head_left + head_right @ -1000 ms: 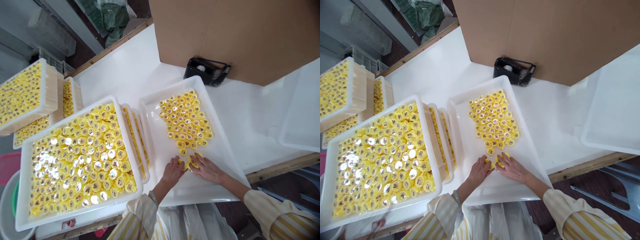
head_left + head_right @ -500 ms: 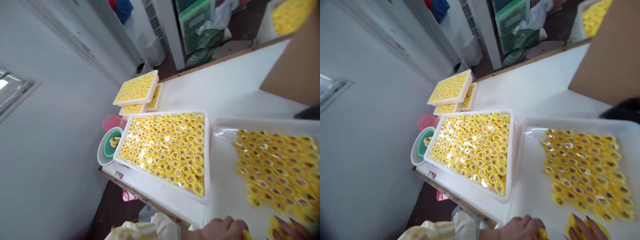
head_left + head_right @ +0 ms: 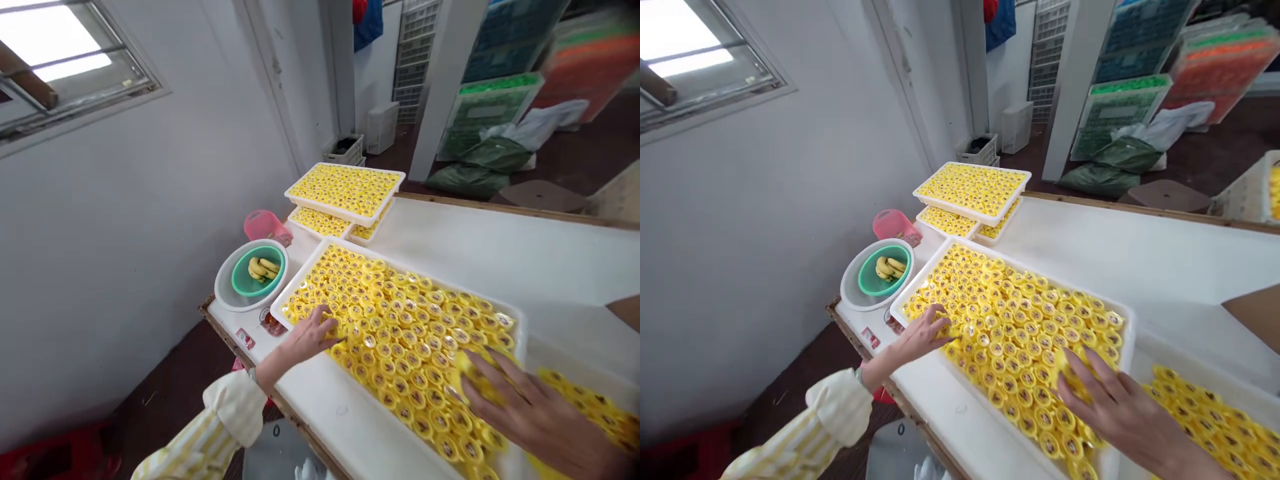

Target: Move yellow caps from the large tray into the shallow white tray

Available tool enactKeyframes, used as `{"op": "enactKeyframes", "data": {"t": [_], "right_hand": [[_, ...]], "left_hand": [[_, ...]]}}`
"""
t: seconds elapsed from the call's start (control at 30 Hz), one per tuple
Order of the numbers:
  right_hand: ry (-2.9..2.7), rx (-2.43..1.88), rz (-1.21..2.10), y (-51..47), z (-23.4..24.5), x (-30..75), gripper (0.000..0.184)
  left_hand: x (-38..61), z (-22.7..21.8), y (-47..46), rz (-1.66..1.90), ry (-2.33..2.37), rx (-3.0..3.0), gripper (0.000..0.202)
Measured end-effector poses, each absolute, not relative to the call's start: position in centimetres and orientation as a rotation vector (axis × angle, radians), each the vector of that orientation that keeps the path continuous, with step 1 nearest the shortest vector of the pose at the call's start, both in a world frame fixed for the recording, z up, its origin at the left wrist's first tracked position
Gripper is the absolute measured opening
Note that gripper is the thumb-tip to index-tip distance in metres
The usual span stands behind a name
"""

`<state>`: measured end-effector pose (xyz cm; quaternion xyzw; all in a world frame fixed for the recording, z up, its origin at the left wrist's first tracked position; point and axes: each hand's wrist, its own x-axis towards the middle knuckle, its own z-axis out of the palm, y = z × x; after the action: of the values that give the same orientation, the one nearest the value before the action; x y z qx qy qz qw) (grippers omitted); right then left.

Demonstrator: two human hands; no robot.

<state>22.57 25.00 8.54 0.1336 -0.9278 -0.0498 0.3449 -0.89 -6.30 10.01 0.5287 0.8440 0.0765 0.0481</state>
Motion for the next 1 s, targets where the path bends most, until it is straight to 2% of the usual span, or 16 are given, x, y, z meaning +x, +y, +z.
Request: {"op": "enactKeyframes", "data": {"t": [0.07, 0.17, 0.33, 0.5, 0.67, 0.87, 1.0], "right_hand": [[-2.44, 0.565, -0.324, 23.2, 11.2, 16.2, 0.02], [-2.424, 0.577, -0.29, 19.4, 12.1, 7.8, 0.016], [-2.647, 0.608, -0.022, 13.1, 7.5, -1.6, 0.024], [-2.844, 0.668, 0.111, 10.4, 2.9, -5.8, 0.029], [-2.977, 0.654, 0.218, 10.1, 2.0, -6.3, 0.046], [-3.034, 0.555, 0.306, 10.9, 3.0, -6.5, 0.083], [-2.989, 0.527, 0.285, 10.7, 3.7, -5.9, 0.083]], "left_hand": [[-4.5, 8.6, -7.3, 0.222, 2.451, 1.743, 0.032], [-6.7, 6.4, -7.5, 0.196, 2.268, 1.925, 0.038], [-6.4, 4.4, -6.9, 0.168, 2.064, 2.126, 0.043], [-6.6, 4.4, -7.7, 0.18, 2.068, 2.232, 0.054], [-6.6, 4.4, -9.0, 0.248, 2.138, 2.195, 0.06], [-6.4, 4.4, -10.3, 0.304, 2.197, 2.112, 0.059], [-6.1, 4.3, -11.5, 0.264, 2.333, 2.102, 0.054]]}}
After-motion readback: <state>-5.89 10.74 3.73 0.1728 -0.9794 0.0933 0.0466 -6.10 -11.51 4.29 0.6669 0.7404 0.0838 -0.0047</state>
